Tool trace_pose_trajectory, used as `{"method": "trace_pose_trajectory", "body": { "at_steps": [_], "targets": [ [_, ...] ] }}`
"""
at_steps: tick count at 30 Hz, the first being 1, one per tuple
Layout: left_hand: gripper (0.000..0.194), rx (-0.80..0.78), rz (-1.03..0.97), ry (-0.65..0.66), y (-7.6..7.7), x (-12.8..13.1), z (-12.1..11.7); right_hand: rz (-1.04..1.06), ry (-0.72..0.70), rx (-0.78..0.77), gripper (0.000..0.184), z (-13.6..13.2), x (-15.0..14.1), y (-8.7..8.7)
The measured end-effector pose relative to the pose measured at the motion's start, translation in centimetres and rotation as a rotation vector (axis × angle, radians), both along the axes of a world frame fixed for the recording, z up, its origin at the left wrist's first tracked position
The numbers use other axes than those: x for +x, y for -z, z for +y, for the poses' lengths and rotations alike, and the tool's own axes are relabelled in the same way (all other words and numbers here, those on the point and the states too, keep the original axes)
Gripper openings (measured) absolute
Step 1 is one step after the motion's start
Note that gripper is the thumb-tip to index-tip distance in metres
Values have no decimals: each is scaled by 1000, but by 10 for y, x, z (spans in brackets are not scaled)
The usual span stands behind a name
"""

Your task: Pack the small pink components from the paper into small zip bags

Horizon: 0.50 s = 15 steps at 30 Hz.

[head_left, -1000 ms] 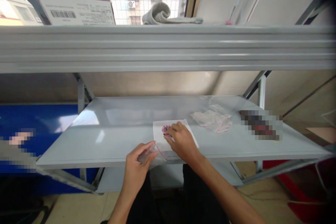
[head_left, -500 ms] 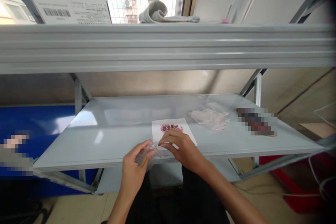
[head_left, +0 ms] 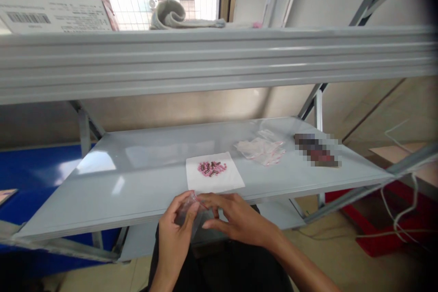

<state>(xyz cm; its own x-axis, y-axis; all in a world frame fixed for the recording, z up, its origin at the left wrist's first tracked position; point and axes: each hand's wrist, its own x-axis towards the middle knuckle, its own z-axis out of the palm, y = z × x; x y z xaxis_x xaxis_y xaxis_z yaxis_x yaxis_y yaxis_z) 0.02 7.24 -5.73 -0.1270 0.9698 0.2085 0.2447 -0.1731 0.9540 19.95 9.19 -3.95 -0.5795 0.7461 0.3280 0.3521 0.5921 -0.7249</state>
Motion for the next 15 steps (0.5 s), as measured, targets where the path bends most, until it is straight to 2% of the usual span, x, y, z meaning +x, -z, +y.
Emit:
{"method": "trace_pose_trajectory", "body": {
  "at_steps": [3,6,8,10,12,15],
  "targets": [
    [27,25,50,60,-6,0,1,35,47,66,30,-4,2,-8],
    [18,109,124,120,-12,-6,3,131,63,62,28,-2,9,-16],
    [20,135,146,133,-14,-9,3,182,194,82,26,8,20,-17],
    [21,121,150,128,-14,-11,3,193,399,156,24,26,34,-12],
    [23,92,139,119,-12,-10,2,99,549,250,26,48,47,-2],
    [33,34,138,105,-12,-9,3,-132,562,308,35,79,59,15]
  ]
}}
